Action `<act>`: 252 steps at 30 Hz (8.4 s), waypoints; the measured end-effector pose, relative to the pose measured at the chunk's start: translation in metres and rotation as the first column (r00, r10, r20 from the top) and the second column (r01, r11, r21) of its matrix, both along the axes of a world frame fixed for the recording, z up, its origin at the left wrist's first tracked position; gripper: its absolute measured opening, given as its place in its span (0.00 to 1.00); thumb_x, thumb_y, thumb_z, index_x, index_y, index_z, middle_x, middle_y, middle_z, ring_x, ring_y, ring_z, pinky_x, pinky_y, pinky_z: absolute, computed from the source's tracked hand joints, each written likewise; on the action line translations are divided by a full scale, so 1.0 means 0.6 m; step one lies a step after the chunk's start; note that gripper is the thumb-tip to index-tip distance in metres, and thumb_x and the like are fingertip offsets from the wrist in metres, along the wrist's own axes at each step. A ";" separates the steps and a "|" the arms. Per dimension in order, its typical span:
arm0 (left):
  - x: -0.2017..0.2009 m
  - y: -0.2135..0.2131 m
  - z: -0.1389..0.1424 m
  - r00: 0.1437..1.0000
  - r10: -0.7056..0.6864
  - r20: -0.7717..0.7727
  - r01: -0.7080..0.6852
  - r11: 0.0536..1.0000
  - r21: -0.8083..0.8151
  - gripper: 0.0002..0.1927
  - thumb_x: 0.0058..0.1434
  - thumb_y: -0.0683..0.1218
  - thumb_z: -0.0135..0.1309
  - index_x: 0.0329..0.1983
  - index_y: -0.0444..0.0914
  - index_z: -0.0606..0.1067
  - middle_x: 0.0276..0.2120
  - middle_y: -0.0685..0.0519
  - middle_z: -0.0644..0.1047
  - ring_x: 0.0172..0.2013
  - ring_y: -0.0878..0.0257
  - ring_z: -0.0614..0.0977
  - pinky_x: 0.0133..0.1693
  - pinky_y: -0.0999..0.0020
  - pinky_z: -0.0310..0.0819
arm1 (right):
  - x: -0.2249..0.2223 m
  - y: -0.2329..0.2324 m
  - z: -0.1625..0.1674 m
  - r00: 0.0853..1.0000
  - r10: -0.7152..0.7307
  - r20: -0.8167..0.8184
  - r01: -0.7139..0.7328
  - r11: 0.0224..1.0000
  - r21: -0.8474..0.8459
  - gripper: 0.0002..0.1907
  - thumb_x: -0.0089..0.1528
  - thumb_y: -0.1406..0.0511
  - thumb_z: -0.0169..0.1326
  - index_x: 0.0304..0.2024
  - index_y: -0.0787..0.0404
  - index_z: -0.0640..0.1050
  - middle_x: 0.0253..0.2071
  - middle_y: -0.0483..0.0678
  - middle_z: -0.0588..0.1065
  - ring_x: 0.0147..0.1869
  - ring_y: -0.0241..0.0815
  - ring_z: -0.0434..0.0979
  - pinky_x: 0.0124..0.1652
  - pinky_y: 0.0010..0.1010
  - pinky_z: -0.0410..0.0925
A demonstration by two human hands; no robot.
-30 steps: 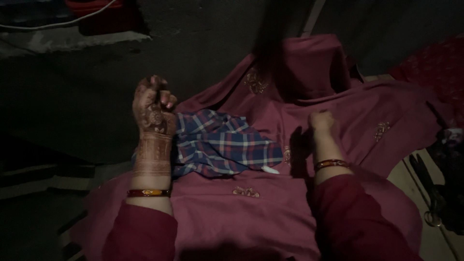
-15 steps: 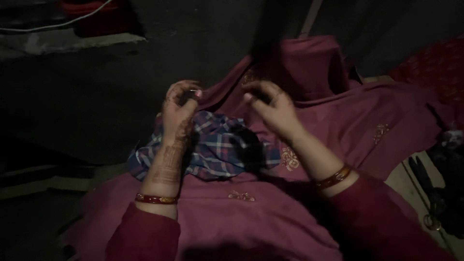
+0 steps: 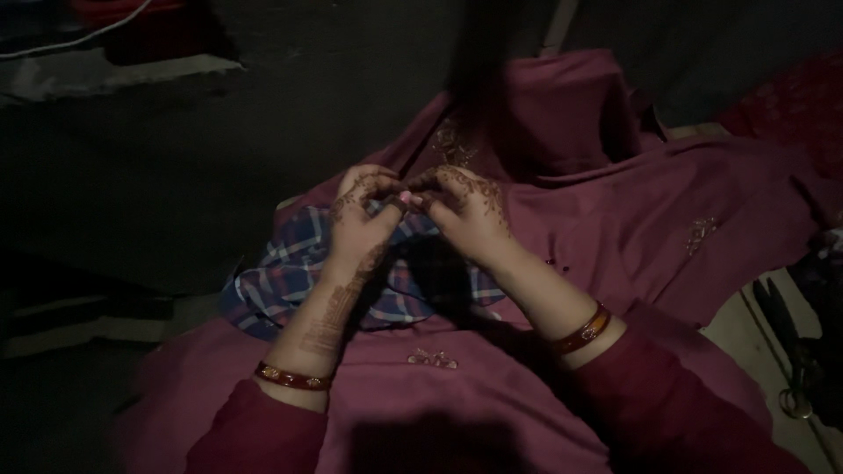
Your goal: The person sits with a plaid garment on their lap, threads a needle, pulls the thread through, and hand-stitches the garment, using scissors placed nearby. They continue stitching the fabric for the rest of the clip.
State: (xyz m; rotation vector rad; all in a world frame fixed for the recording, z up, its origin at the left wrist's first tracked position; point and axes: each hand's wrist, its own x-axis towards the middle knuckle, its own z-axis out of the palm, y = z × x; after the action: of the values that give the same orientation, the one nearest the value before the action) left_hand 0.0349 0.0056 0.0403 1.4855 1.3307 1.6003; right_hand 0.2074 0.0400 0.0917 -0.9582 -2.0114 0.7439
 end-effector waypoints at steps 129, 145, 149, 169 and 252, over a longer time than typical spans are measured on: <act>-0.022 0.018 -0.104 0.796 0.065 0.602 0.416 0.664 -0.621 0.07 0.56 0.40 0.57 0.38 0.36 0.77 0.28 0.54 0.76 0.24 0.62 0.78 0.24 0.68 0.71 | 0.177 0.176 -0.180 0.771 -0.338 0.540 0.543 0.792 -0.280 0.12 0.59 0.65 0.58 0.44 0.51 0.86 0.48 0.50 0.82 0.52 0.47 0.82 0.53 0.39 0.72; -0.048 0.039 -0.182 0.707 -0.036 0.706 0.513 0.713 -0.478 0.09 0.56 0.41 0.58 0.40 0.34 0.76 0.29 0.49 0.76 0.26 0.58 0.78 0.27 0.65 0.73 | 0.340 0.222 -0.060 0.780 -0.589 0.212 0.626 0.742 -0.240 0.12 0.61 0.72 0.57 0.47 0.61 0.84 0.48 0.51 0.81 0.49 0.44 0.80 0.48 0.35 0.73; -0.053 0.027 -0.157 0.728 -0.008 0.685 0.499 0.691 -0.523 0.10 0.56 0.41 0.57 0.41 0.34 0.76 0.29 0.49 0.76 0.26 0.58 0.78 0.28 0.63 0.76 | 0.501 0.212 0.001 0.695 -0.681 0.229 0.701 0.572 -0.427 0.16 0.65 0.69 0.57 0.56 0.62 0.79 0.48 0.55 0.79 0.48 0.47 0.81 0.45 0.36 0.75; -0.039 0.028 -0.092 0.763 0.060 0.643 0.441 0.679 -0.586 0.13 0.58 0.41 0.57 0.46 0.33 0.77 0.34 0.49 0.78 0.29 0.58 0.82 0.31 0.61 0.80 | 0.824 -0.195 -0.246 0.295 -0.356 0.887 0.953 0.042 -0.300 0.17 0.63 0.63 0.58 0.53 0.62 0.79 0.46 0.54 0.78 0.45 0.46 0.78 0.43 0.35 0.73; -0.034 0.053 -0.121 0.760 0.079 0.645 0.343 0.795 -0.501 0.06 0.55 0.41 0.58 0.35 0.36 0.81 0.30 0.54 0.81 0.27 0.65 0.81 0.28 0.73 0.77 | 0.082 -0.104 -0.058 0.906 -0.147 -0.397 -0.382 0.121 -0.916 0.27 0.59 0.41 0.57 0.26 0.57 0.74 0.22 0.43 0.72 0.22 0.36 0.70 0.23 0.26 0.64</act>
State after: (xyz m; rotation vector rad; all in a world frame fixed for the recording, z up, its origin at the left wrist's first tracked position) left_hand 0.0143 0.0374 -0.0321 0.5398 1.1135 1.2349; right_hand 0.2567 -0.0226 0.0569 -1.1458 -0.9412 2.3853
